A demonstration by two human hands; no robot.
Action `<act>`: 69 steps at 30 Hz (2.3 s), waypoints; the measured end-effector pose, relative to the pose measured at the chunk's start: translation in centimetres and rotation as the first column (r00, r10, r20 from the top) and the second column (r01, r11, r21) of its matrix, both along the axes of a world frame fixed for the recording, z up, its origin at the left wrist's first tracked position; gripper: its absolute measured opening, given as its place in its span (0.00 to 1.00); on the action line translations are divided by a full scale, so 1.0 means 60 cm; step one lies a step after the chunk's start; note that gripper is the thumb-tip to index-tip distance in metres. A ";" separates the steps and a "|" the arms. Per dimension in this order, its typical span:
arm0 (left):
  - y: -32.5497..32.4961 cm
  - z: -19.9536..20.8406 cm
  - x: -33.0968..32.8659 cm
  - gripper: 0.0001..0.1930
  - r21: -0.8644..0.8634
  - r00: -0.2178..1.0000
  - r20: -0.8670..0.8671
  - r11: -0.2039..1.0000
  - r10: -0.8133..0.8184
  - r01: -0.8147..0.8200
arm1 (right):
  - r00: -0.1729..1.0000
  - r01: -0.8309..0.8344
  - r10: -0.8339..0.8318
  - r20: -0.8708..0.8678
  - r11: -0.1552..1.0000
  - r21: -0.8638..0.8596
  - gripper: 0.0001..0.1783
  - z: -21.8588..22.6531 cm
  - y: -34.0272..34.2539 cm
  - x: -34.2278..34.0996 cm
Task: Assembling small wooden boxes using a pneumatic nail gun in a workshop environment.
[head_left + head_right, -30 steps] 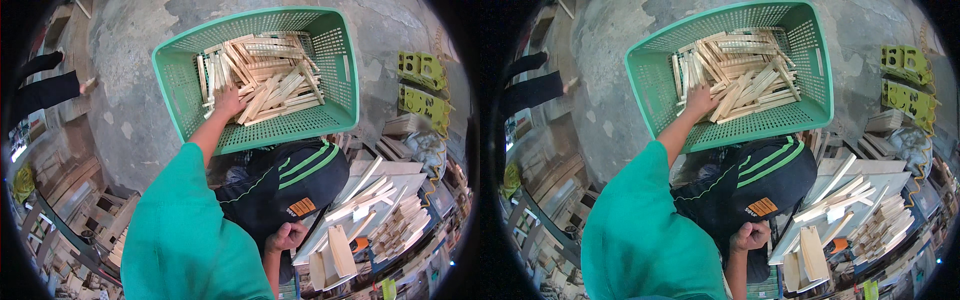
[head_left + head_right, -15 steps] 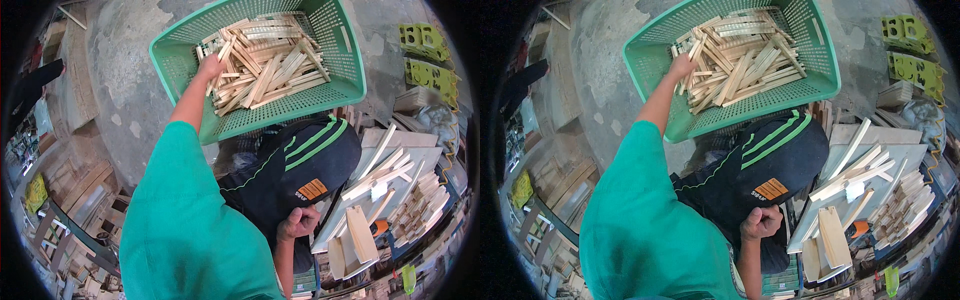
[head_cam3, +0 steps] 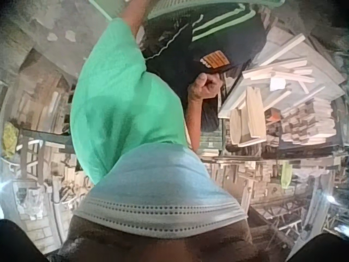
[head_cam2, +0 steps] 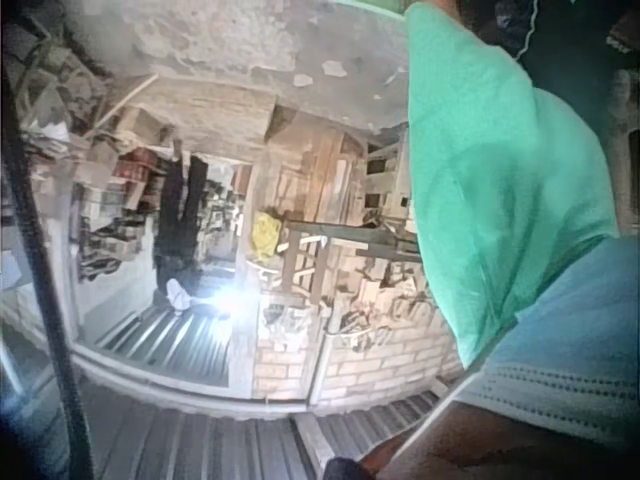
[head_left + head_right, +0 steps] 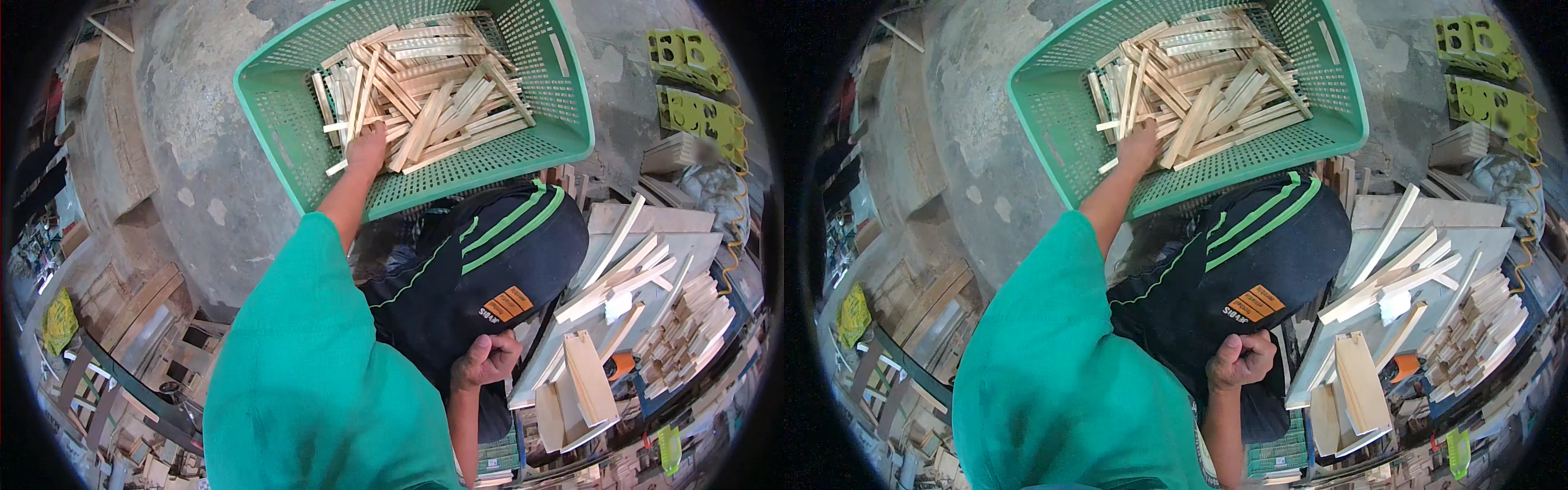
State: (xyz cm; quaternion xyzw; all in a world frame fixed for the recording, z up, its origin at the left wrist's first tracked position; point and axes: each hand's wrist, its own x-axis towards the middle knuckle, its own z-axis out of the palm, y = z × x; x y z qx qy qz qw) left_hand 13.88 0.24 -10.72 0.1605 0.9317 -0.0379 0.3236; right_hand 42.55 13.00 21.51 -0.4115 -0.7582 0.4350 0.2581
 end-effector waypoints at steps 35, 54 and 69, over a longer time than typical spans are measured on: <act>-0.079 0.119 -0.112 0.15 -0.119 0.802 0.572 0.985 0.174 -0.129 | 0.999 -0.028 0.023 -0.030 0.985 -0.168 0.13 0.002 0.004 0.002; -0.110 0.322 -0.052 0.13 -0.330 -0.188 0.923 0.440 0.336 -0.835 | 0.914 -0.388 0.405 -0.016 0.863 -0.323 0.18 0.125 0.019 -0.137; -0.058 0.465 0.021 0.23 0.264 0.232 0.964 0.447 -0.128 -0.854 | 0.762 -0.446 0.574 0.299 0.801 -0.399 0.32 -0.001 0.020 -0.316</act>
